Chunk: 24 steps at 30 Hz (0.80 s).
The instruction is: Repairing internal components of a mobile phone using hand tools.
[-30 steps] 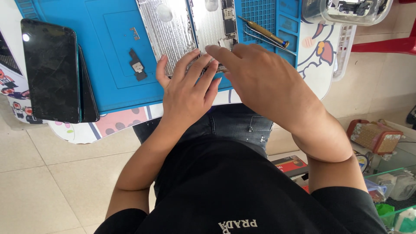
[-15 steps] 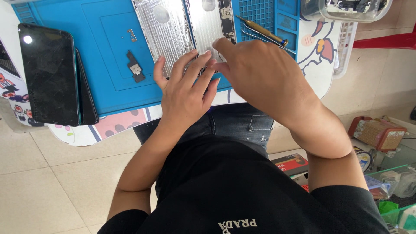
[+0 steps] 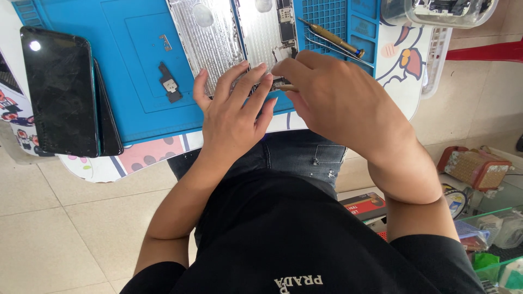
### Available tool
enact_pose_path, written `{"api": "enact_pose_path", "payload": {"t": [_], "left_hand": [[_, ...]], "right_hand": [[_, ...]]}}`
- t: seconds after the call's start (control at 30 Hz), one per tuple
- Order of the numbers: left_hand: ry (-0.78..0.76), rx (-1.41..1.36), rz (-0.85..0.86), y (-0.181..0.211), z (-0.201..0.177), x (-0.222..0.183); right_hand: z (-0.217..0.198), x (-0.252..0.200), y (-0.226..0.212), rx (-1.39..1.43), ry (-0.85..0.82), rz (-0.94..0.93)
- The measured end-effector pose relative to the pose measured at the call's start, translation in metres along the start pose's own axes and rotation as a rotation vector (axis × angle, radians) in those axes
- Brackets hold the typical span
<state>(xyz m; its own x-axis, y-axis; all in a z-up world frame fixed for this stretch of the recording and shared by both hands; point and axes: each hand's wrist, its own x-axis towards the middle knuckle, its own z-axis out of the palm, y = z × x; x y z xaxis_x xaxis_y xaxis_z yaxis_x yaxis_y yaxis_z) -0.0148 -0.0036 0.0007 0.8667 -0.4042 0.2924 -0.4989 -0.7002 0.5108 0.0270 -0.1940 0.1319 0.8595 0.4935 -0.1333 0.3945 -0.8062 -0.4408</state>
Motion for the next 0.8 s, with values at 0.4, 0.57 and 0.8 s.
{"api": "enact_pose_path", "payload": {"t": [0.4, 0.57, 0.8], "left_hand": [[0.07, -0.107, -0.005, 0.001, -0.009, 0.004], [0.15, -0.165, 0.022, 0.001, -0.014, 0.006], [0.245, -0.18, 0.072, -0.001, -0.015, 0.005]], "right_hand": [[0.006, -0.034, 0.049, 0.483, 0.154, 0.057], [0.012, -0.034, 0.051, 0.599, 0.11, 0.1], [0.016, -0.029, 0.05, 0.646, 0.086, 0.087]]}}
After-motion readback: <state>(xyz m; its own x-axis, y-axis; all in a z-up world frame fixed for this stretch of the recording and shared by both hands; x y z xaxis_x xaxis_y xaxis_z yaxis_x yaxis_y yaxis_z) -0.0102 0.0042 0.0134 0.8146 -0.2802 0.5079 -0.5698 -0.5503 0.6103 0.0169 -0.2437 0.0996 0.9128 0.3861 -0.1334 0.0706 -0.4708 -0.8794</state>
